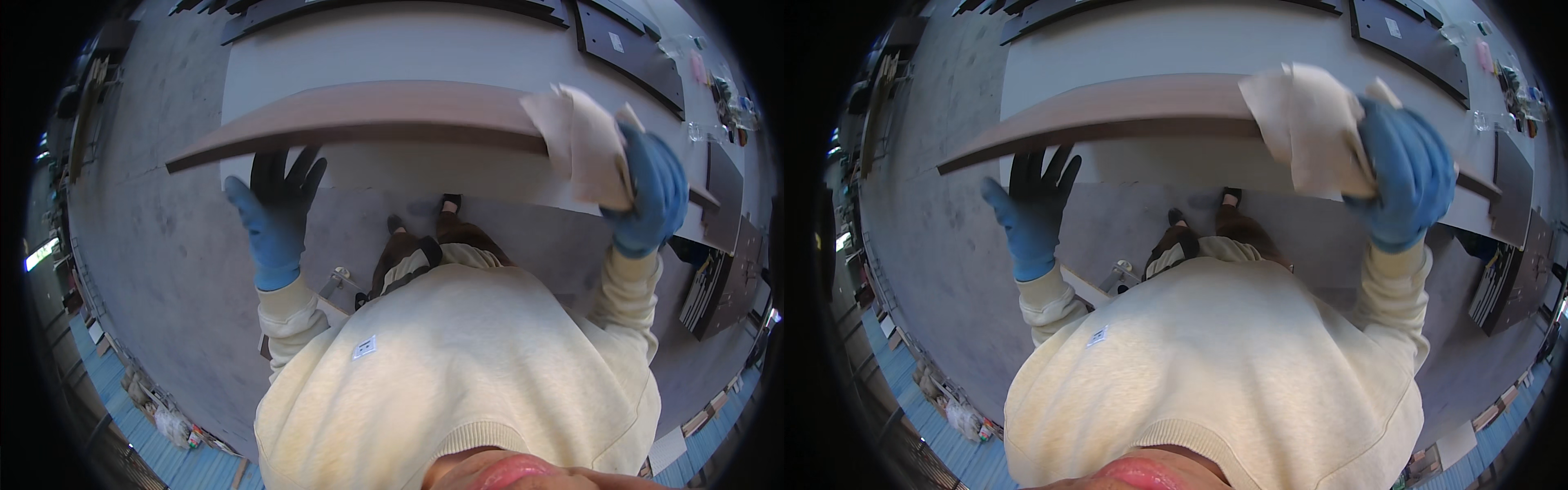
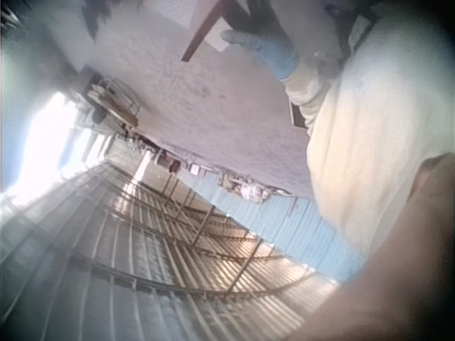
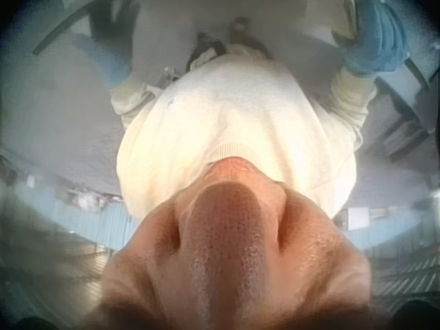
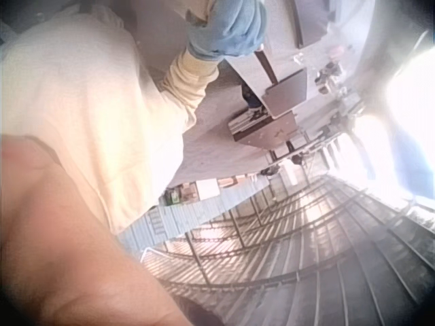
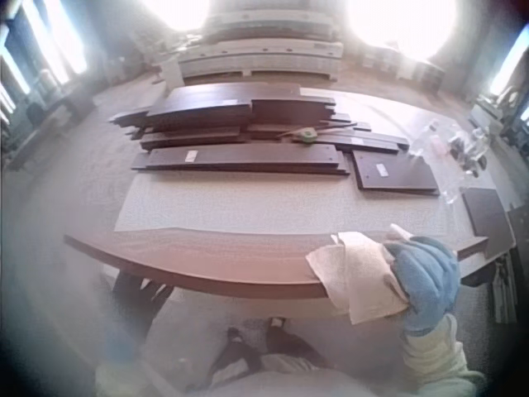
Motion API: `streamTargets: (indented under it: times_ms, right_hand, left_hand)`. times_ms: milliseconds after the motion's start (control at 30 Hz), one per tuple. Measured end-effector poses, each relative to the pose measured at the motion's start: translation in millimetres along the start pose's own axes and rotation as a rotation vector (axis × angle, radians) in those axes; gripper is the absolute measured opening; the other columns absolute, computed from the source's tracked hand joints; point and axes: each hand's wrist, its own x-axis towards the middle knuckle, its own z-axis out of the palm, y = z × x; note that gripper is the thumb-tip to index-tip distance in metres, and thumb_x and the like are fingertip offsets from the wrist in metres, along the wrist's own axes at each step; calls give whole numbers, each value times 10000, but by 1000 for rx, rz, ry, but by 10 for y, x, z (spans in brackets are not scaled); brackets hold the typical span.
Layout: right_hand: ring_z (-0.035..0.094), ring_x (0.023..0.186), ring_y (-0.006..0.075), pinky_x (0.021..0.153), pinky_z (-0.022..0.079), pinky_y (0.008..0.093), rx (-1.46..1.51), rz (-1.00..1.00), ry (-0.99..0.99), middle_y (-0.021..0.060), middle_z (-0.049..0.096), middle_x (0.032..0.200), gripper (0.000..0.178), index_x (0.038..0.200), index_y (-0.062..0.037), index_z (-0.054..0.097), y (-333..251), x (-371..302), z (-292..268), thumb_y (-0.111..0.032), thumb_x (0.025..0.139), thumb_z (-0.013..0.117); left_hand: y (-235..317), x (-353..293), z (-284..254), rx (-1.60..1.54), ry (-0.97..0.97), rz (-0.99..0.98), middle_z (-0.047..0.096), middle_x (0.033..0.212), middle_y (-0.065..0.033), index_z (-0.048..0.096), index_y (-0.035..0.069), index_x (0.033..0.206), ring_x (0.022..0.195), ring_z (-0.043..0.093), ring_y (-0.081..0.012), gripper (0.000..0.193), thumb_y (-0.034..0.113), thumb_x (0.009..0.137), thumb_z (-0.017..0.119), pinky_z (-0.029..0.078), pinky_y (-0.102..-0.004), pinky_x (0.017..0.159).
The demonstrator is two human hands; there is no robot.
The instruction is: The person picks up brown rectangular panels from a stack, wipes each side with a cloth, and places them on a table. The person repeats this process for several panels, handling them one at a time.
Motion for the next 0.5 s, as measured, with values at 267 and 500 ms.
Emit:
streamTargets:
  times_ms: [267,500]
  right_hand:
    - [734,995,340,936,588,437,20,181,-224,148,752,1084,140,1007,-49,676,-1154,-1079,-154,-176,947,687]
    - [723,983,250,913,573,387,479,1053,52,138,751,1134,380,1273,28,668,-895,-2216,558,-117,928,731]
  left_hand:
    - [-222,-649,-720,-226,152,-257,471,1515,-182,465,107,1497,1421,429,-383,694,514,973,671,421,-657,1120]
    - [-1709,-468,-1856,-695,419,-627,567,1435,-119,559,97,1400,1362,492,-353,557,239,912,788,366,-611,1193]
